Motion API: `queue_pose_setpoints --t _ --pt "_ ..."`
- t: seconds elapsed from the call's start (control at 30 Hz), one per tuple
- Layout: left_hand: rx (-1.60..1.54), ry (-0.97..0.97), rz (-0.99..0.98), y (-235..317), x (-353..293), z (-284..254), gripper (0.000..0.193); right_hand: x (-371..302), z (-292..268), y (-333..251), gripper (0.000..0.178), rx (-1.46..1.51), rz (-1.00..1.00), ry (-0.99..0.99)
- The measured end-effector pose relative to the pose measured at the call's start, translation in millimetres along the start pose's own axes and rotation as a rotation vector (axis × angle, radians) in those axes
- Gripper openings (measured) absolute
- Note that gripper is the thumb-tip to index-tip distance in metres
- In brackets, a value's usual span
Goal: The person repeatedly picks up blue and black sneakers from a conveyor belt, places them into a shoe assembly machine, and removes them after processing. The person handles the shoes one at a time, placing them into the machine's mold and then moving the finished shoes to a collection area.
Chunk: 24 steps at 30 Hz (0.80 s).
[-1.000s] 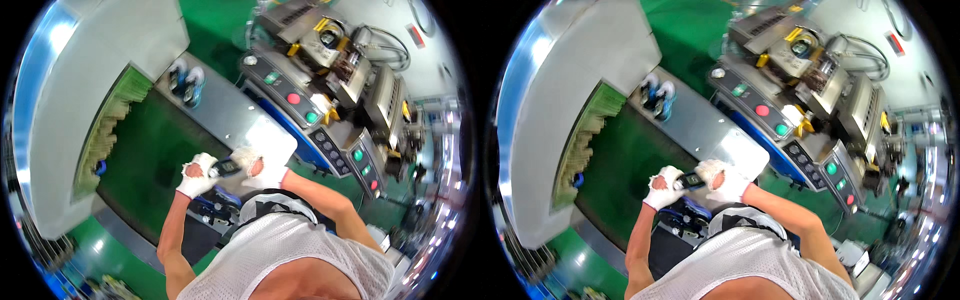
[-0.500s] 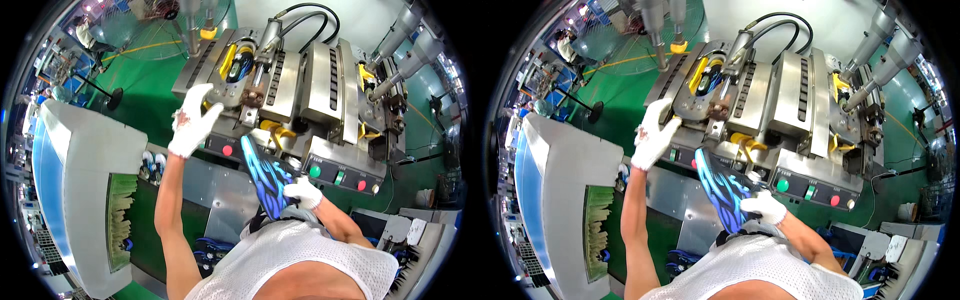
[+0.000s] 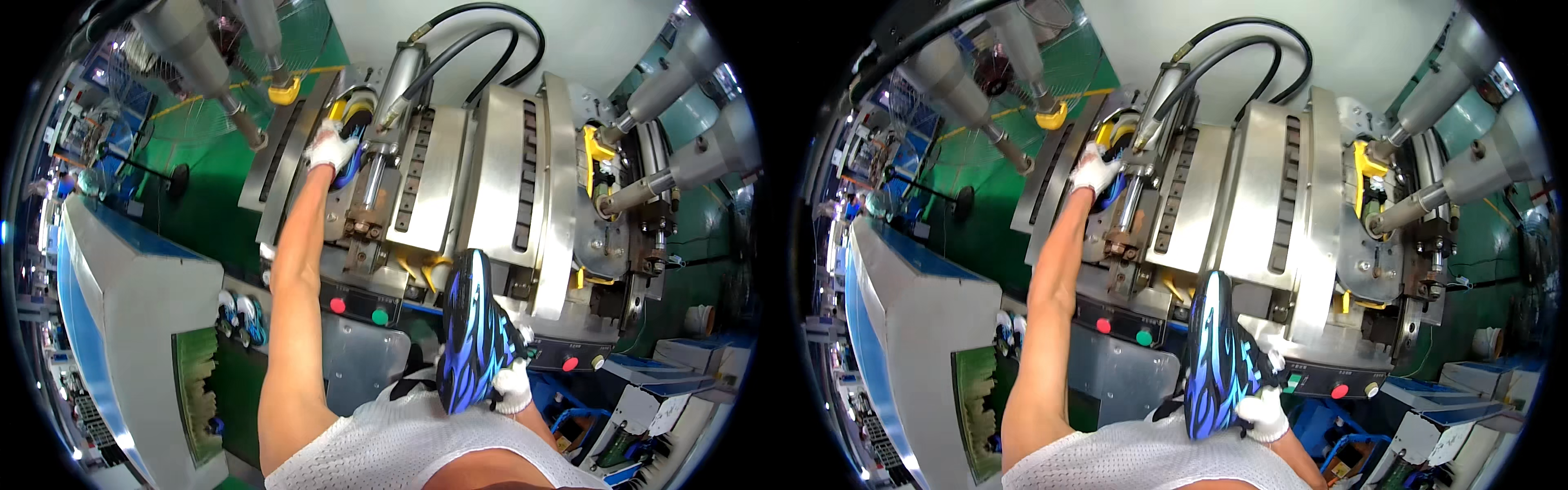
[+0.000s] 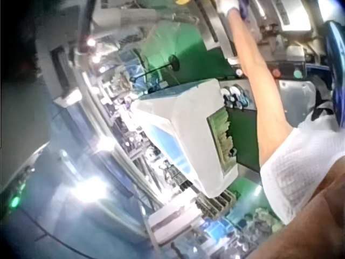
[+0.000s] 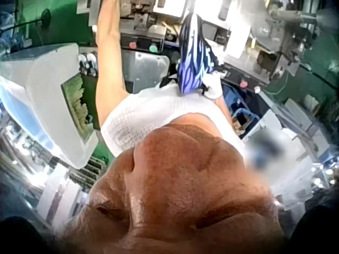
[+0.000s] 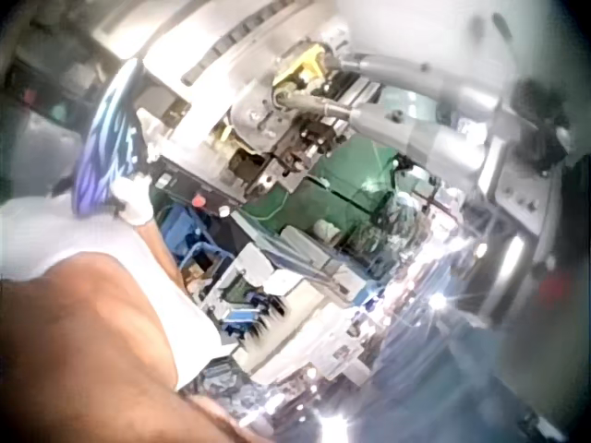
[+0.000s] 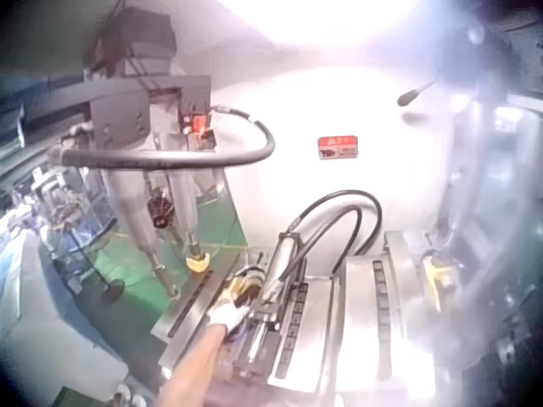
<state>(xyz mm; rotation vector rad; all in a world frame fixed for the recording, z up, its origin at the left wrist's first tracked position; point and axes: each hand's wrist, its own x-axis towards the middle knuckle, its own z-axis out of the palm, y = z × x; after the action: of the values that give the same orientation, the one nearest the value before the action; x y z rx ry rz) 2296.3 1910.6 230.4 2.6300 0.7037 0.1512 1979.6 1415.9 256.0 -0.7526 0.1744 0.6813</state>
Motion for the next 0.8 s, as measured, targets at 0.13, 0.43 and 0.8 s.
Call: queue_pose_setpoints --t 0.13,0.43,0.8 --pt "-0.123 0.060 0.019 7 -21 -74 0.075 20 18 -1 0.036 -0.194 0.105 0.143" --pt "-0.440 0.331 -0.031 -83 -281 -174 0.056 153 218 -5 0.031 -0.264 -0.030 0.118" --pt "-0.263 0.226 -0.769 -202 -568 -6 0.049 610 151 15 0.048 -1.400 -0.286 0.595"
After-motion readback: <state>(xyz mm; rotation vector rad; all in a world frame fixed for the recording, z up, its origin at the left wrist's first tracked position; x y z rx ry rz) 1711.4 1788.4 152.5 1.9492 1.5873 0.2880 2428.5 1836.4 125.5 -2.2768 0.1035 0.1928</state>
